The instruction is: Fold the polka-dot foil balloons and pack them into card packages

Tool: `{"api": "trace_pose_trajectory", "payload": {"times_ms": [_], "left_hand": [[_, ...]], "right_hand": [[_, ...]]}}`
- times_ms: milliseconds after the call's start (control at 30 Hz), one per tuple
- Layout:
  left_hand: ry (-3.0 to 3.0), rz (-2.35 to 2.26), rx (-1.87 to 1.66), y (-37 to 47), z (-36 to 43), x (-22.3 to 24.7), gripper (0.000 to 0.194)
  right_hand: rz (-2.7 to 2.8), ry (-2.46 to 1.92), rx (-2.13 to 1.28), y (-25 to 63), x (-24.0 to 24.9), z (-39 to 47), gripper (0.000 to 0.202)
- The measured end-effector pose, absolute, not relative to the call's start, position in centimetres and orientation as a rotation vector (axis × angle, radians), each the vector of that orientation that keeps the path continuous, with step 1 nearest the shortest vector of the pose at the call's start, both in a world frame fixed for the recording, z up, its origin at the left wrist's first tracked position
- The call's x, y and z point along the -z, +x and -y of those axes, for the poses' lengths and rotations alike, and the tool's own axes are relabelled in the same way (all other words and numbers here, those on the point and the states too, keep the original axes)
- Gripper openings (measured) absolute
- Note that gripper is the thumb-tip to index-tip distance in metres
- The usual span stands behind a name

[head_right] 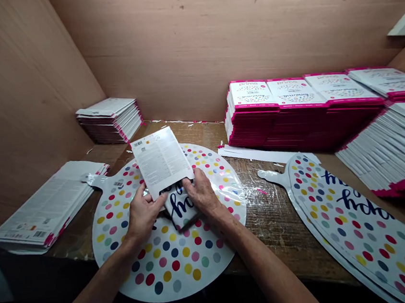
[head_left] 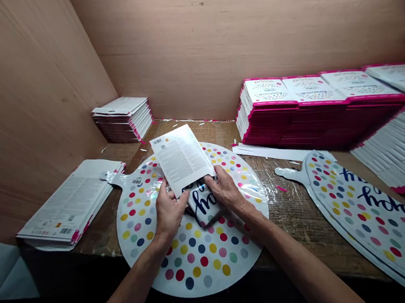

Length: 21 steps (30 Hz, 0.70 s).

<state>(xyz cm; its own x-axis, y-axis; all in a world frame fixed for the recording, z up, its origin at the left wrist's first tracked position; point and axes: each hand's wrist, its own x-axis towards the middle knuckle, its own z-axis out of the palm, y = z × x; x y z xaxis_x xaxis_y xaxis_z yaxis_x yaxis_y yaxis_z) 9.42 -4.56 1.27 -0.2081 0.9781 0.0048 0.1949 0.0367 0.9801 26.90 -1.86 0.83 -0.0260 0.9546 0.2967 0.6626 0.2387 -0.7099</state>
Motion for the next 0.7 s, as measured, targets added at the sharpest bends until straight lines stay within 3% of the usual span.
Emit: {"api": "trace_pose_trajectory", "payload": {"times_ms": [100, 133, 267, 433, 567, 700], "left_hand": [[1.047, -1.461, -1.349, 9.5, 4.6, -1.4, 0.068], [1.014, -1.409, -1.379, 9.5, 4.9, -1.7, 0.069], [0.866, -1.012, -1.305, 9.9, 6.7, -3.4, 0.073], [0.551, -0.592, -1.210, 11.3, 7.1, -4.2, 0.095], [0.423, -0.468, -1.166, 12.1, 6.4, -3.4, 0.099], [0.366, -0.399, -1.194, 12.4, 6.0, -3.4, 0.091]], "right_hand": [[1.990, -1.232, -0.159, 27.2, -1.6, 6.1, 0.075], [2.088, -1.149, -0.042, 27.3, -1.5, 7.6, 0.079], [2.167, -0.929, 0.259, 27.6, -0.5, 11.3, 0.051], [2.202, -0.730, 0.215, 28.1, -0.3, 11.0, 0.038], [2.245, -0.747, 0.237, 27.6, -0.4, 10.6, 0.034], [2.230, -0.810, 0.234, 26.7, -0.1, 10.5, 0.038]]}}
